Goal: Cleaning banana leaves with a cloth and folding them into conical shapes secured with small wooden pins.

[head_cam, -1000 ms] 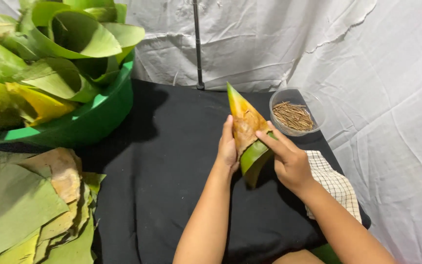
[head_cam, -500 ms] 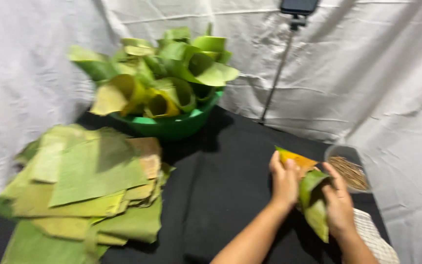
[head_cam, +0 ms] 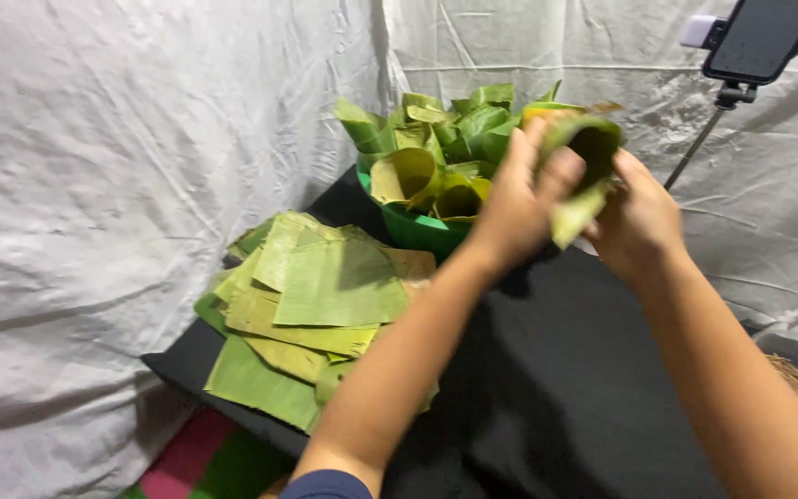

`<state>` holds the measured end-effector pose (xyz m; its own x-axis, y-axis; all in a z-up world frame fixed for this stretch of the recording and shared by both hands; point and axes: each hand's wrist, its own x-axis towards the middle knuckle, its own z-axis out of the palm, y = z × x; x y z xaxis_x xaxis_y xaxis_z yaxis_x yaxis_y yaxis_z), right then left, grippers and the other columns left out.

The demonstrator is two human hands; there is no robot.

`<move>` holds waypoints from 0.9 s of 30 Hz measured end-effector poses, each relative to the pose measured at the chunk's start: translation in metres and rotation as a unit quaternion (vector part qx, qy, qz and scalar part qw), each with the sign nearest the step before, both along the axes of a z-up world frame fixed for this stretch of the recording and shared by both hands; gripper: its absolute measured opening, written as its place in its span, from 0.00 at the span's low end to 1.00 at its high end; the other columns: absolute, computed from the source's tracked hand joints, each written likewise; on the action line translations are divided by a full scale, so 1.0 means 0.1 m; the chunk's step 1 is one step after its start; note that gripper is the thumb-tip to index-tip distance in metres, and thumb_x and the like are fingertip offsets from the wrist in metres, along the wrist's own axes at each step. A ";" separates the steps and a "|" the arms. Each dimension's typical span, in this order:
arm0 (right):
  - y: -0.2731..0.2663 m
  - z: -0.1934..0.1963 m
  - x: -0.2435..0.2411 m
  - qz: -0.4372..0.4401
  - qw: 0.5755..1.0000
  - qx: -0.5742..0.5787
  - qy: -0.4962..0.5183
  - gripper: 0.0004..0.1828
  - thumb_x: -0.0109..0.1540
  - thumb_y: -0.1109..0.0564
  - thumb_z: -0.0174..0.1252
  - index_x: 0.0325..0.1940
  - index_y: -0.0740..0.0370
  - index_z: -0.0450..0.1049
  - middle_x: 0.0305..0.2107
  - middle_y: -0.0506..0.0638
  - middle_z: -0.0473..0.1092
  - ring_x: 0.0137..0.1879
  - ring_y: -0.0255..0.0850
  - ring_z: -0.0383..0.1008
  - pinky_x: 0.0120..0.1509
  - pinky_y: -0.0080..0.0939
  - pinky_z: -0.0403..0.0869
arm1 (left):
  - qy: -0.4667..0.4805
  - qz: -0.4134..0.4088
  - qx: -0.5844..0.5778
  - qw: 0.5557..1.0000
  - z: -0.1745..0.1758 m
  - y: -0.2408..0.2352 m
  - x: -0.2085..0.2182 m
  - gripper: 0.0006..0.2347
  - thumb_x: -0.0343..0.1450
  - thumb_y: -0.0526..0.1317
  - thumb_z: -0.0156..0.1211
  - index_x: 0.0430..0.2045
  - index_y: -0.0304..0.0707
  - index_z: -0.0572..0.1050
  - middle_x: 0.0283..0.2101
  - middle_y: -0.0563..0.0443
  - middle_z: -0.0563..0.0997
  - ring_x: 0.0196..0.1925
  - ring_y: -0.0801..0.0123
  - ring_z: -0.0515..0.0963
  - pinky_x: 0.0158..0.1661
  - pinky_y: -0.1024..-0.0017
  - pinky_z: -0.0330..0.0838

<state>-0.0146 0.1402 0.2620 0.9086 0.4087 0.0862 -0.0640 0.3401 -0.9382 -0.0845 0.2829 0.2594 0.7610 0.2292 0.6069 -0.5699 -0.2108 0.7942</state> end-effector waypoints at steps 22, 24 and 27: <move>1.37 -0.04 0.22 0.069 0.995 -0.055 -0.046 0.29 0.67 0.59 0.52 0.73 0.64 0.61 0.67 0.86 0.44 0.72 0.75 0.59 0.68 0.68 0.71 | 0.198 0.026 -0.281 0.939 -0.63 2.01 0.16 0.30 0.74 0.56 0.53 0.71 0.47 0.57 0.75 0.35 0.54 0.72 0.33 0.61 0.57 0.38 0.75; 1.24 -0.07 -0.04 0.084 0.978 -0.081 -0.173 0.24 0.65 0.62 0.54 0.67 0.68 0.67 0.62 0.74 0.59 0.67 0.64 0.70 0.65 0.65 0.74 | 0.192 0.112 -0.014 0.975 -0.89 2.21 -0.10 0.22 0.73 0.55 0.61 0.61 0.52 0.71 0.59 0.48 0.76 0.60 0.57 0.79 0.48 0.62 0.85; 1.13 -0.49 -0.40 0.100 0.962 -0.092 -0.235 0.17 0.65 0.67 0.52 0.58 0.73 0.73 0.49 0.65 0.69 0.56 0.56 0.77 0.58 0.58 0.80 | 0.143 0.137 0.275 0.941 -1.23 2.32 -0.90 0.21 0.74 0.57 0.60 0.56 0.48 0.75 0.59 0.44 0.76 0.69 0.36 0.63 0.67 0.44 0.59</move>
